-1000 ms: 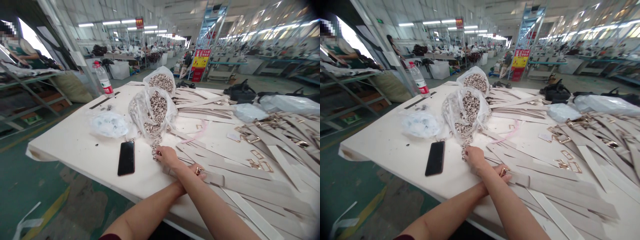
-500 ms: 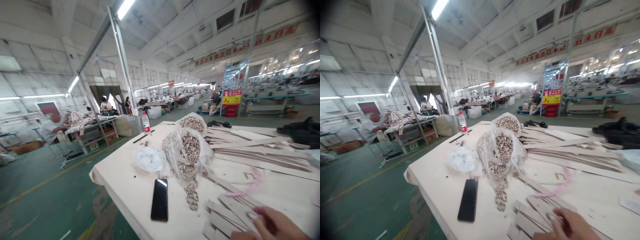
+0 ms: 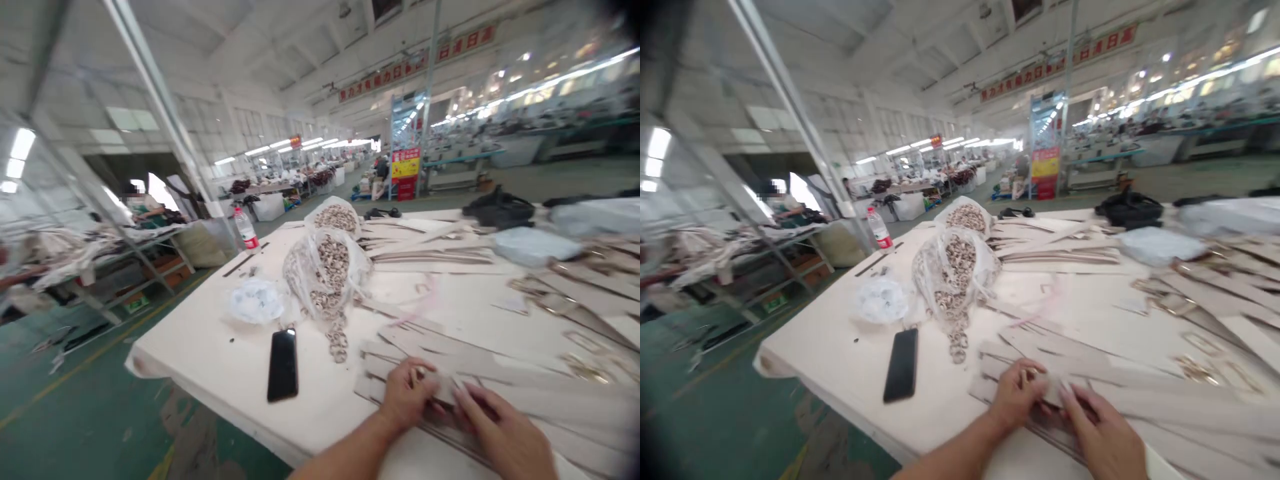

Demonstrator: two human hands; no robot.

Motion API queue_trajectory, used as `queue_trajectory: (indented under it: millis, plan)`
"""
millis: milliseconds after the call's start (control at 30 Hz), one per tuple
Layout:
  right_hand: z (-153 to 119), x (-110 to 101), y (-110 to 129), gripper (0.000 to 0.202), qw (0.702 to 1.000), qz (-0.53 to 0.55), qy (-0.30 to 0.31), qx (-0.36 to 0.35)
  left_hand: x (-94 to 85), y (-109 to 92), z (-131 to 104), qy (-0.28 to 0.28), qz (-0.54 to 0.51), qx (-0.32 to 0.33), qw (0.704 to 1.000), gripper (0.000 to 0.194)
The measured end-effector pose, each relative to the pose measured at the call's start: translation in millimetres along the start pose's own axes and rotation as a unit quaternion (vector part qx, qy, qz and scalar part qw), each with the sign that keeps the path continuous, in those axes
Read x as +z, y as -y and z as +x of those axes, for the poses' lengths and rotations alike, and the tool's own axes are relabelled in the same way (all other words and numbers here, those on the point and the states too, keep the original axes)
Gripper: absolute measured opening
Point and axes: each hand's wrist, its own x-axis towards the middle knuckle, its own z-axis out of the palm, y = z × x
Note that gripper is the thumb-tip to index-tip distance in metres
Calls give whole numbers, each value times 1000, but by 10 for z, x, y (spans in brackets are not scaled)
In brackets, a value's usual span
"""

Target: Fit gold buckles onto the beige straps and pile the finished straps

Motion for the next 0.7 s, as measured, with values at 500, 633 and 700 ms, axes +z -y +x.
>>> queue_trajectory:
  millis: [500,633,700]
  plan:
    - [-197,43,135,34,888,426,37,172,1,-23,88,20,5,50,999,35]
    - [-195,9,140,34,897,411,37,157,-13,-18,96,47,43,66,996,30]
    - [-216,4,162,34,901,401,26,161,-3,-9,84,35,74,83,993,28]
